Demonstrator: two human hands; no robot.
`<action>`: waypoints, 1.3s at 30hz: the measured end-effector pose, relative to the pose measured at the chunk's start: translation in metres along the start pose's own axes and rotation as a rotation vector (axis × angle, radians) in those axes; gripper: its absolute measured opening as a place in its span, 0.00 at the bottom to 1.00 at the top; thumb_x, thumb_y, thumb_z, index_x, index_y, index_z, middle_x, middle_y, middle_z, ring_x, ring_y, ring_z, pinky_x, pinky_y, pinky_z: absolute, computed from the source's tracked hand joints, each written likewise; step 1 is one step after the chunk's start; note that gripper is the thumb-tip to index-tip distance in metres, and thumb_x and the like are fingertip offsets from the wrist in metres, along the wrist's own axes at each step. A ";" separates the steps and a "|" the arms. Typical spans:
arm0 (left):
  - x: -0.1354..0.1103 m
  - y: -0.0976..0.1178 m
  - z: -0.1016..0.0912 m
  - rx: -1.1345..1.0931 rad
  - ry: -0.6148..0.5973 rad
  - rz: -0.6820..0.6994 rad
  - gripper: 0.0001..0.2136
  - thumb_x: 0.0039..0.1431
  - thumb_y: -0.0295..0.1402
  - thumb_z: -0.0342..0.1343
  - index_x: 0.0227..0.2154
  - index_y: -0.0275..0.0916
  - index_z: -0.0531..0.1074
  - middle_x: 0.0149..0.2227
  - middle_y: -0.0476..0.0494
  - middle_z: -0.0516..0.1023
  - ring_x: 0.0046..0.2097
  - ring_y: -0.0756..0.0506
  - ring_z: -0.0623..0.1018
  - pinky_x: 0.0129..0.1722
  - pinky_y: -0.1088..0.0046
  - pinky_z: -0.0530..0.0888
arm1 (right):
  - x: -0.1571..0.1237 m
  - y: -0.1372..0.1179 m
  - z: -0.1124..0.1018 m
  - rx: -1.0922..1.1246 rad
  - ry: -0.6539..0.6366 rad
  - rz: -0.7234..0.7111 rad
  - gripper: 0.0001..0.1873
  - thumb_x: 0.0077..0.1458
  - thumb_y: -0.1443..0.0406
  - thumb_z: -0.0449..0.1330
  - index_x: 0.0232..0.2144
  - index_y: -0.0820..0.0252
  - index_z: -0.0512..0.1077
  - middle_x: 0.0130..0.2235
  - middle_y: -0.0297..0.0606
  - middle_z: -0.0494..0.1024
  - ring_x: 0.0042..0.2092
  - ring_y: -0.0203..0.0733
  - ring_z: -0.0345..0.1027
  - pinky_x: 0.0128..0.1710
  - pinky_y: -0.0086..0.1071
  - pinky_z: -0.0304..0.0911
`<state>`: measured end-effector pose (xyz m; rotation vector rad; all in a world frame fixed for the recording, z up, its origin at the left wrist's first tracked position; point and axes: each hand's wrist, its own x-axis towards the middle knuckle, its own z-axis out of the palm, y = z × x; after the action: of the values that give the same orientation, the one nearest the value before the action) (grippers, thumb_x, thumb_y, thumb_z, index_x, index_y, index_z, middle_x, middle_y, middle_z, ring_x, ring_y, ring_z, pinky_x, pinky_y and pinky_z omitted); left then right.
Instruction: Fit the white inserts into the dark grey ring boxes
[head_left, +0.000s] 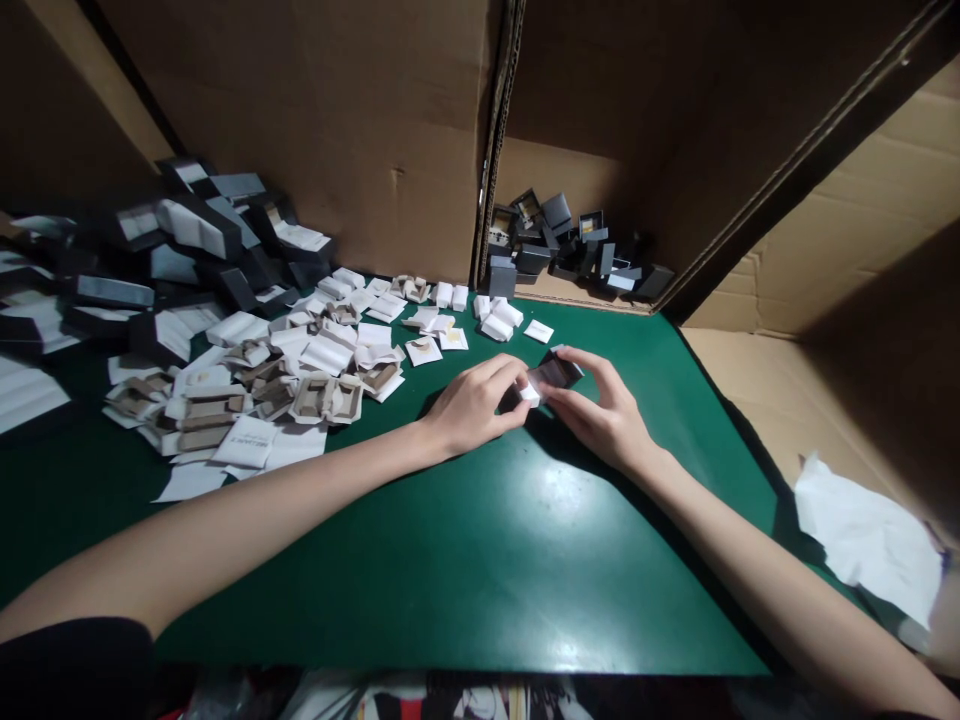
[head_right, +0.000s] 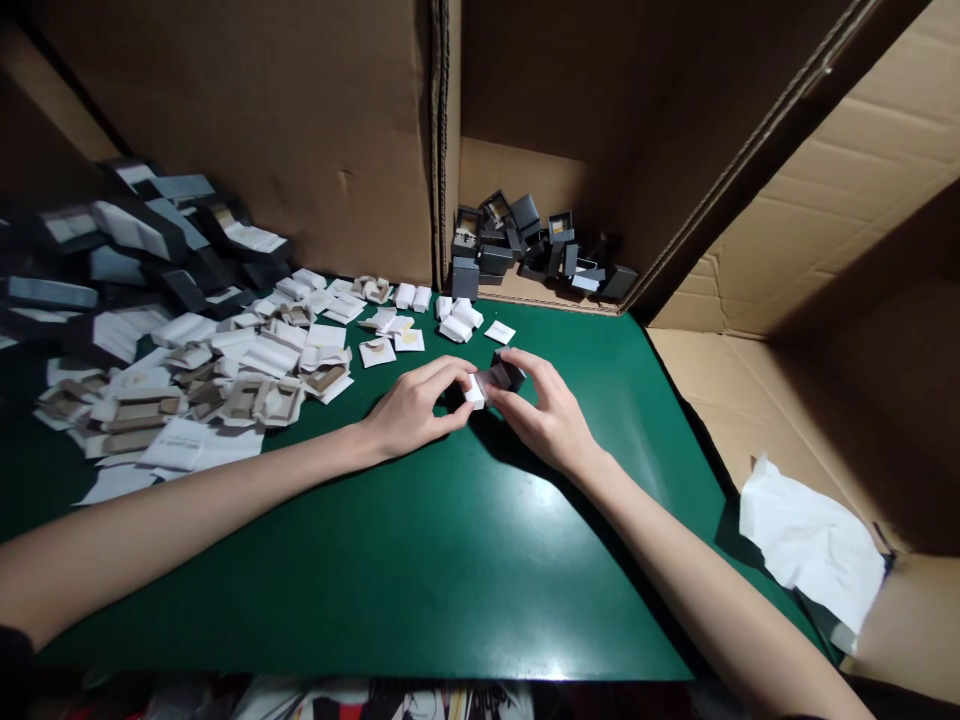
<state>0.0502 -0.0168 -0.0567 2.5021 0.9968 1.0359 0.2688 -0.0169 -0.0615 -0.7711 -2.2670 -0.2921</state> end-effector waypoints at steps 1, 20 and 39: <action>0.000 -0.001 0.000 0.001 0.015 0.004 0.03 0.58 0.30 0.52 0.35 0.38 0.66 0.44 0.42 0.73 0.43 0.45 0.76 0.42 0.70 0.72 | 0.000 0.001 0.001 0.020 0.022 0.004 0.15 0.55 0.69 0.59 0.45 0.52 0.71 0.57 0.43 0.65 0.55 0.49 0.63 0.49 0.44 0.66; 0.005 0.005 0.011 0.188 0.050 -0.017 0.03 0.54 0.28 0.52 0.32 0.38 0.69 0.34 0.48 0.76 0.33 0.49 0.75 0.31 0.75 0.68 | 0.003 -0.005 0.007 0.038 0.091 0.086 0.05 0.54 0.70 0.59 0.32 0.56 0.73 0.47 0.43 0.69 0.48 0.46 0.66 0.42 0.42 0.69; 0.001 0.005 0.011 0.160 0.009 -0.007 0.09 0.63 0.33 0.51 0.30 0.37 0.73 0.47 0.40 0.73 0.45 0.44 0.75 0.43 0.68 0.73 | -0.002 0.003 0.012 0.155 0.099 0.110 0.07 0.54 0.70 0.59 0.36 0.54 0.73 0.52 0.42 0.65 0.54 0.48 0.63 0.47 0.46 0.70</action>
<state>0.0614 -0.0193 -0.0618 2.6204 1.1317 1.0027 0.2648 -0.0105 -0.0720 -0.7793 -2.1180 -0.0998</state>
